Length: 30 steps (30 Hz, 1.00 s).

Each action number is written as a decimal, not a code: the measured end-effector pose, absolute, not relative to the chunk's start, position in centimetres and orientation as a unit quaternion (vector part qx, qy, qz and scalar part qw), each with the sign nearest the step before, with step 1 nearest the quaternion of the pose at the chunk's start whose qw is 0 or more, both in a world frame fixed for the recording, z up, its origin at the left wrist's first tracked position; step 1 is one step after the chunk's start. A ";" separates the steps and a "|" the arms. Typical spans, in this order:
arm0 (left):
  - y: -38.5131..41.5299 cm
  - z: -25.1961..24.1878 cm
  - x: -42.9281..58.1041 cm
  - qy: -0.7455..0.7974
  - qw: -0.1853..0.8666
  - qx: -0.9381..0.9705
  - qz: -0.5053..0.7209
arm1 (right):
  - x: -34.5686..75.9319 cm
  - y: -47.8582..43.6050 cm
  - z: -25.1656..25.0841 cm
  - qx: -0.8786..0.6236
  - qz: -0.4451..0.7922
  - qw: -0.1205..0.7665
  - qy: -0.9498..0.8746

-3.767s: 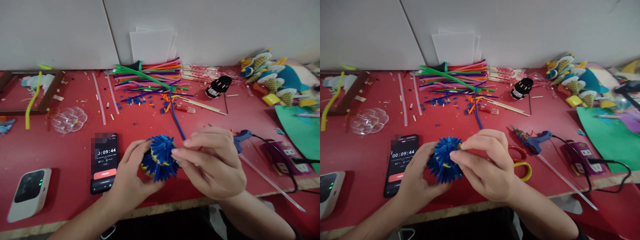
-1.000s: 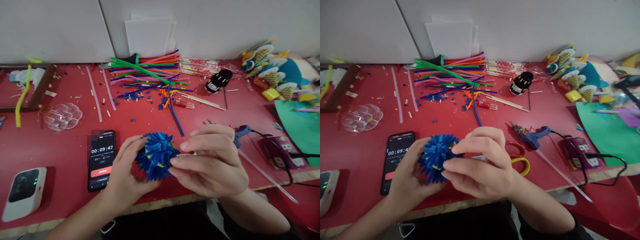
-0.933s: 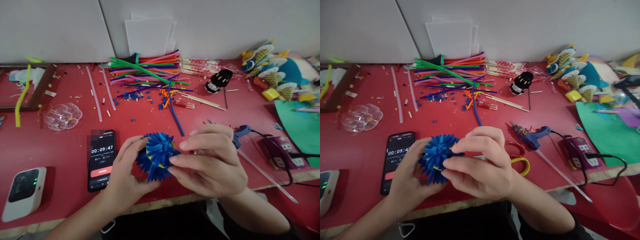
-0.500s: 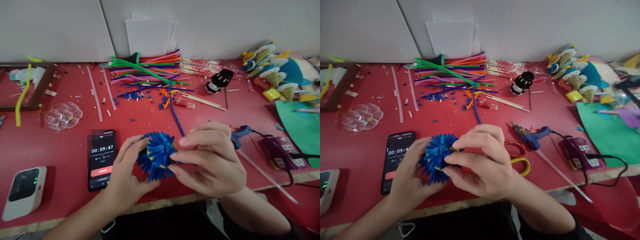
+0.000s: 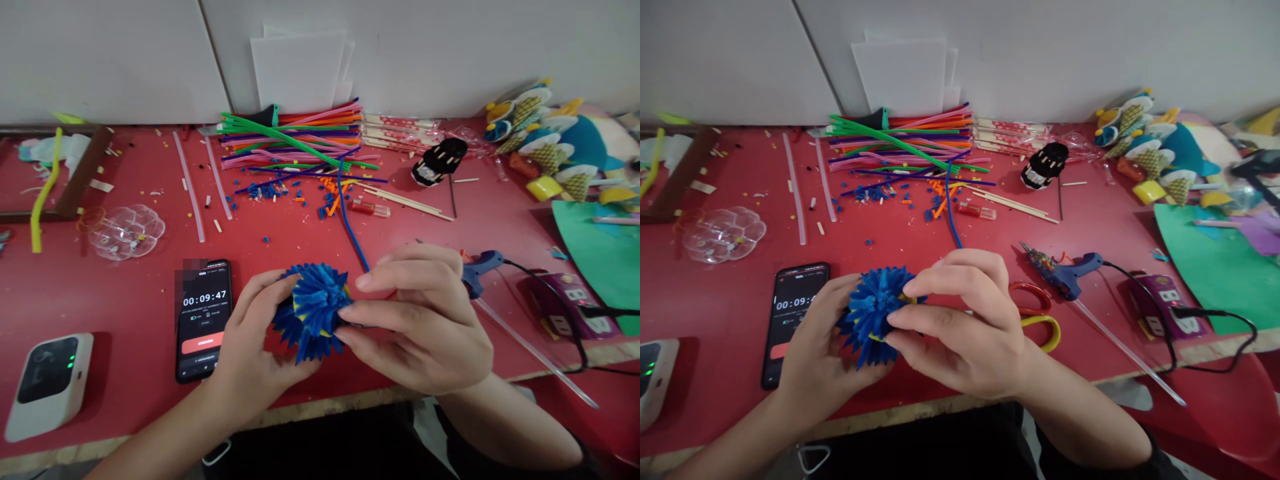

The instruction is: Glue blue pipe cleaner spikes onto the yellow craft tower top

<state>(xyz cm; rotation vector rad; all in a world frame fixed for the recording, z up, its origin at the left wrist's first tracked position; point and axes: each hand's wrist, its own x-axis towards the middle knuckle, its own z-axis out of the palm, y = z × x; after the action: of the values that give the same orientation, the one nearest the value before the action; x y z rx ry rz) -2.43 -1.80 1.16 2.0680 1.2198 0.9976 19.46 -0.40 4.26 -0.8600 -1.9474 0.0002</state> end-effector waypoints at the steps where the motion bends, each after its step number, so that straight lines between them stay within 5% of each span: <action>1: -1.8 1.1 -2.4 0.451 0.269 0.766 0.370 | 19.5 -0.4 4.3 -0.356 0.000 0.483 -0.800; 30: -1.9 0.8 -2.3 0.439 0.307 0.745 0.397 | 20.0 -0.3 4.5 -0.341 -0.011 0.467 -0.816</action>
<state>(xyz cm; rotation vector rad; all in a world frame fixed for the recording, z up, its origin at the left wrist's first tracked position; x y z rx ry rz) -2.33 -1.88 0.84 1.9713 1.1609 1.0510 19.98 -0.29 4.45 -0.8362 -2.0032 -0.0282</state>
